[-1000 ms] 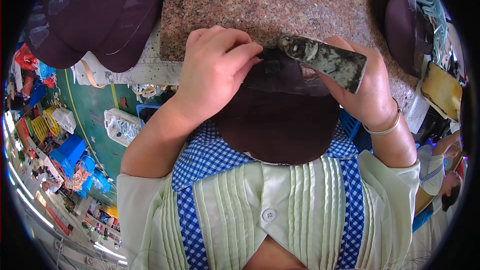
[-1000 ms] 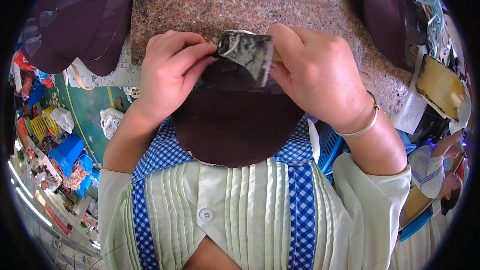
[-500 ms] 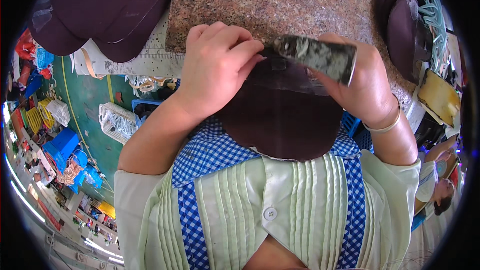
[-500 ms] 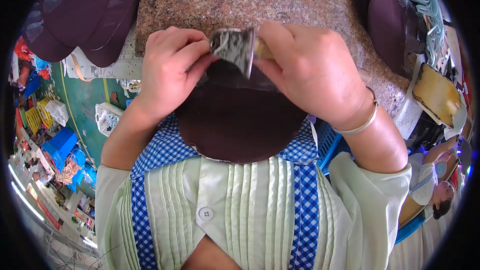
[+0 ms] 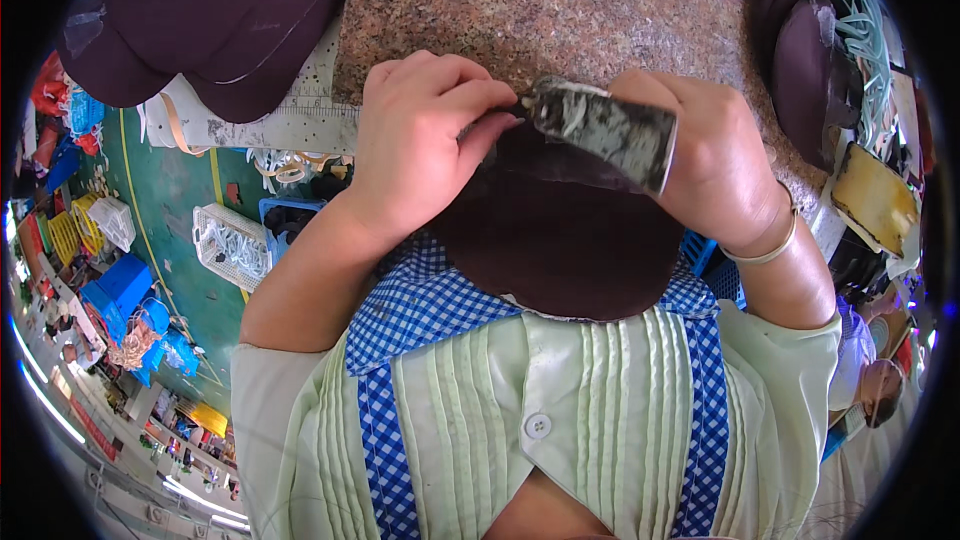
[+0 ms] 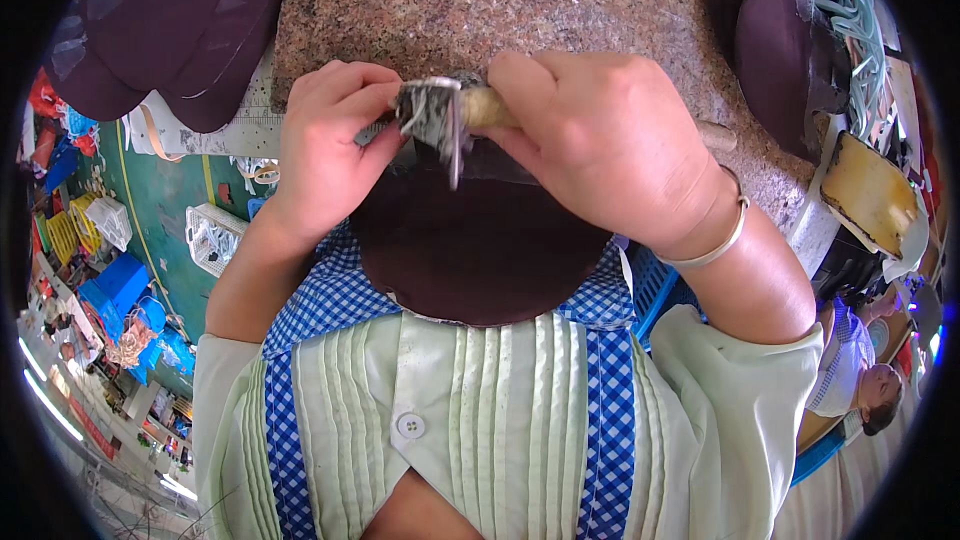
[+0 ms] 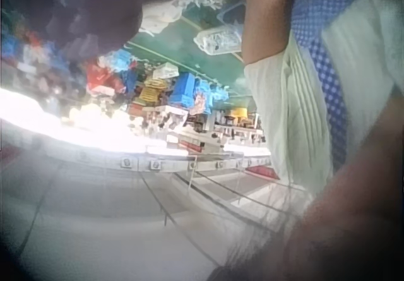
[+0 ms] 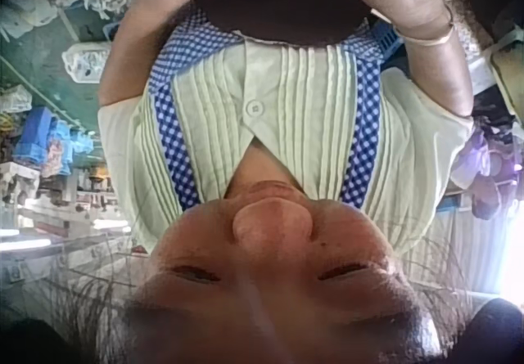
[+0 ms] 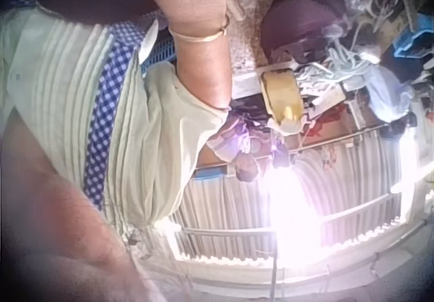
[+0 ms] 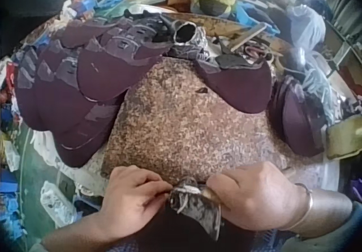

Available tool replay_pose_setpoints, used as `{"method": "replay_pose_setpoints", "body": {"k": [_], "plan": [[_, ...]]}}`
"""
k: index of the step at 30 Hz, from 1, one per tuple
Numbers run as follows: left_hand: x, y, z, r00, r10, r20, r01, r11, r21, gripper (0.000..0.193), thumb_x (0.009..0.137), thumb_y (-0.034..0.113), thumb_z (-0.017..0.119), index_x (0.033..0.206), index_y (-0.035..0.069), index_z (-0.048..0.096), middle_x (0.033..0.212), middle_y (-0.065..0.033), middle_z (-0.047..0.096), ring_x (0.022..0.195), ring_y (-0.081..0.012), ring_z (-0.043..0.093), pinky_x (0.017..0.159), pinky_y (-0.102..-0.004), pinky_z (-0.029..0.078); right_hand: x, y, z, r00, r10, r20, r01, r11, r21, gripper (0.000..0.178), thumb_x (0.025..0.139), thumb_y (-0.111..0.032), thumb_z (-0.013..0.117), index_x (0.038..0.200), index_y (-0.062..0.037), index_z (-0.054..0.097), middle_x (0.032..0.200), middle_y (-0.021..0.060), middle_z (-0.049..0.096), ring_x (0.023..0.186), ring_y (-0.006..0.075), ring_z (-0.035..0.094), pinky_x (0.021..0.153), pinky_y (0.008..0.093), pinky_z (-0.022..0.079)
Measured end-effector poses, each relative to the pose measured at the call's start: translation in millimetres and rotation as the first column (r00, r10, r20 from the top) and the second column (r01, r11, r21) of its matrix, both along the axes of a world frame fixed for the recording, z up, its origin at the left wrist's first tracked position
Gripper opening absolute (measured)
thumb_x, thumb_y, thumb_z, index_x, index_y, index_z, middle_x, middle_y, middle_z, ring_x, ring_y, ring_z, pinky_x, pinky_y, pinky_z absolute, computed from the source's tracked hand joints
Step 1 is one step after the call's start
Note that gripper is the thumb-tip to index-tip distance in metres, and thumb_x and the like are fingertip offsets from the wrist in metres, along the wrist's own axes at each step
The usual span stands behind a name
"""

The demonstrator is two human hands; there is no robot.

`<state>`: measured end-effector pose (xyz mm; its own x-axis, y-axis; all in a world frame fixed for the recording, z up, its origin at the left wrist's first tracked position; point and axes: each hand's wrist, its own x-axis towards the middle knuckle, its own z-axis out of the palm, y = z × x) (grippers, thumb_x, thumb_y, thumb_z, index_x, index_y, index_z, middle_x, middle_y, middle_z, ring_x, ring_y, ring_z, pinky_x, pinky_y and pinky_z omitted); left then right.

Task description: Hammering shoe upper components to secure adhesive or flatten material on a work surface.

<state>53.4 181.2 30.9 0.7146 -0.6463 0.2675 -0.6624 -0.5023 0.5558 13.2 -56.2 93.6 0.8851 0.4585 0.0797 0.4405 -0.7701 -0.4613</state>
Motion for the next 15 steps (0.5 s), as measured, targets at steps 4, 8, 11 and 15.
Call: {"method": "replay_pose_setpoints", "body": {"k": [4, 8, 11, 15], "plan": [[-1.5, -1.8, 2.6, 0.998, -0.010, 0.058, 0.009, 1.000, 0.017, 0.016, 0.073, 0.015, 0.079, 0.088, 0.016, 0.073, 0.088, 0.0041, 0.065, 0.087, -0.0187, 0.060, 0.082, -0.0381, 0.039, 2.7, 2.2, -0.1, 0.999, -0.037, 0.037, 0.035, 0.998, 0.043, 0.026, 0.083, -0.022, 0.075, 0.086, -0.0072, 0.054, 0.070, 0.0107, 0.059, 0.061, 0.0328, 0.063, 0.052, 0.0421, 0.050], [2.0, 0.6, 0.2, 0.997, -0.029, 0.066, 0.029, 1.000, 0.004, 0.015, 0.073, 0.015, 0.079, 0.086, 0.016, 0.073, 0.089, 0.0043, 0.065, 0.086, -0.0188, 0.060, 0.081, -0.0382, 0.039, 10.1, -1.2, 5.2, 0.998, 0.039, -0.041, -0.040, 0.999, -0.007, 0.026, 0.083, -0.024, 0.075, 0.089, -0.0069, 0.056, 0.069, 0.0111, 0.060, 0.062, 0.0344, 0.063, 0.054, 0.0435, 0.050], [1.4, 1.3, -5.5, 1.000, -0.010, 0.027, 0.012, 0.998, -0.067, 0.014, 0.073, 0.015, 0.079, 0.085, 0.016, 0.072, 0.088, 0.0045, 0.065, 0.085, -0.0184, 0.060, 0.081, -0.0382, 0.039, 10.7, -5.5, -0.7, 1.000, -0.009, -0.003, 0.009, 1.000, 0.029, 0.028, 0.082, -0.025, 0.076, 0.090, -0.0069, 0.057, 0.070, 0.0120, 0.061, 0.064, 0.0356, 0.063, 0.055, 0.0443, 0.050], [-0.7, 2.0, -2.8, 0.997, -0.021, 0.069, 0.025, 0.998, -0.056, 0.015, 0.072, 0.016, 0.080, 0.085, 0.016, 0.072, 0.087, 0.0042, 0.065, 0.084, -0.0180, 0.061, 0.080, -0.0380, 0.039, 11.7, -1.7, 0.8, 0.997, 0.073, -0.020, -0.073, 0.997, -0.006, 0.027, 0.083, -0.024, 0.075, 0.089, -0.0066, 0.056, 0.071, 0.0126, 0.061, 0.065, 0.0352, 0.064, 0.055, 0.0447, 0.050]]}}
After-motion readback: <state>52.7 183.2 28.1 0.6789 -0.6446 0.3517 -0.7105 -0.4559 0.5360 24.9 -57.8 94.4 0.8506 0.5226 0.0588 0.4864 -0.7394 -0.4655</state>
